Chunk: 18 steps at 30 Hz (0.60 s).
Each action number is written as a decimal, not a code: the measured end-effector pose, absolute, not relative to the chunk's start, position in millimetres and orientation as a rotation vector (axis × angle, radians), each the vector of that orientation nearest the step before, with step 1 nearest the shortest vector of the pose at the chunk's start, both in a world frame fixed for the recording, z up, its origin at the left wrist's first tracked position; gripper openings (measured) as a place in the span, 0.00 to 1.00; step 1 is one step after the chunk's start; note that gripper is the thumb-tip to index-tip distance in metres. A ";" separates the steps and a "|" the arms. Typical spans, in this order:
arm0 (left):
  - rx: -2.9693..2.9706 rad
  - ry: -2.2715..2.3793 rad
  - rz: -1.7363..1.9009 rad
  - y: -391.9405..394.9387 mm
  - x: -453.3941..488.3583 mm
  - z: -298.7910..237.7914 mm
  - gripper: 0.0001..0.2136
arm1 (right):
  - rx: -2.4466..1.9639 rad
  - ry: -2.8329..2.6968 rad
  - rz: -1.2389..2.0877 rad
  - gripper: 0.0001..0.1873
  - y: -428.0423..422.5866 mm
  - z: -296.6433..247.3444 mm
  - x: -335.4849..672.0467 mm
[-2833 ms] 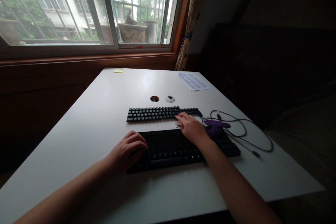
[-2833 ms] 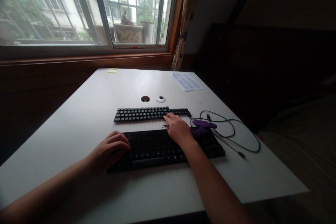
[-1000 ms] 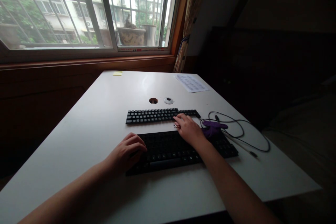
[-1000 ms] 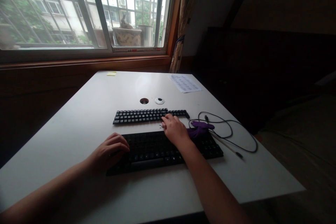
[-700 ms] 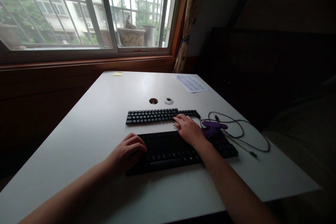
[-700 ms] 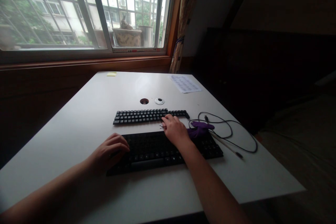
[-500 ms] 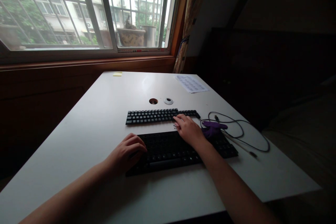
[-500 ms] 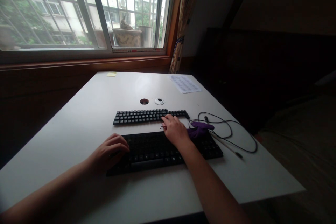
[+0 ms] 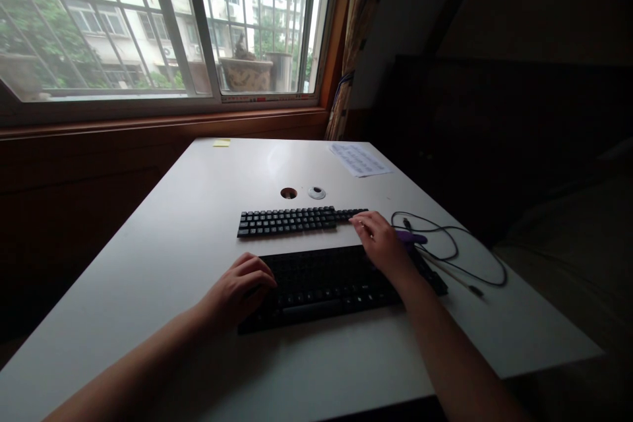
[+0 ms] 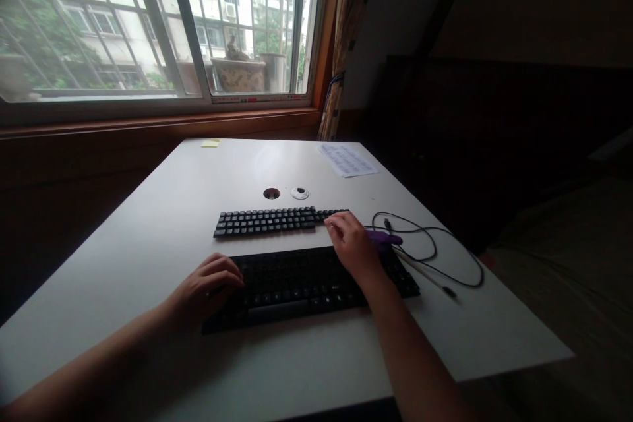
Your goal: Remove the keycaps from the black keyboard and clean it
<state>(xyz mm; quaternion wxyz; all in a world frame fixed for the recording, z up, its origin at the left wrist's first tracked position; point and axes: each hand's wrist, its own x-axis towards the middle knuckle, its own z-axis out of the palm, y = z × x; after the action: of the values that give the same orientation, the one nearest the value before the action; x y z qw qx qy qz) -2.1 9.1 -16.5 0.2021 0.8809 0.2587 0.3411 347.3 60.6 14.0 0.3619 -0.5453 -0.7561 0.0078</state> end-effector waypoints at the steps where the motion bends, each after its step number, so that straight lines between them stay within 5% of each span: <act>1: 2.461 0.724 0.956 9.0 -2.2 -16.5 0.08 | -1.408 -1.890 0.031 0.17 57.5 19.4 351.7; 18: 2.523 0.808 0.931 13.0 -8.0 -16.4 0.07 | -1.757 -1.582 0.026 0.25 -26.4 36.5 406.2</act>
<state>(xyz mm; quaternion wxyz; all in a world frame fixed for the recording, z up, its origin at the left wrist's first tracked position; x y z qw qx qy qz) -8.0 13.0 -16.4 0.1661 0.8861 0.2836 0.3269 406.2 -26.4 36.5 0.3789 -0.6877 -0.6192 0.0103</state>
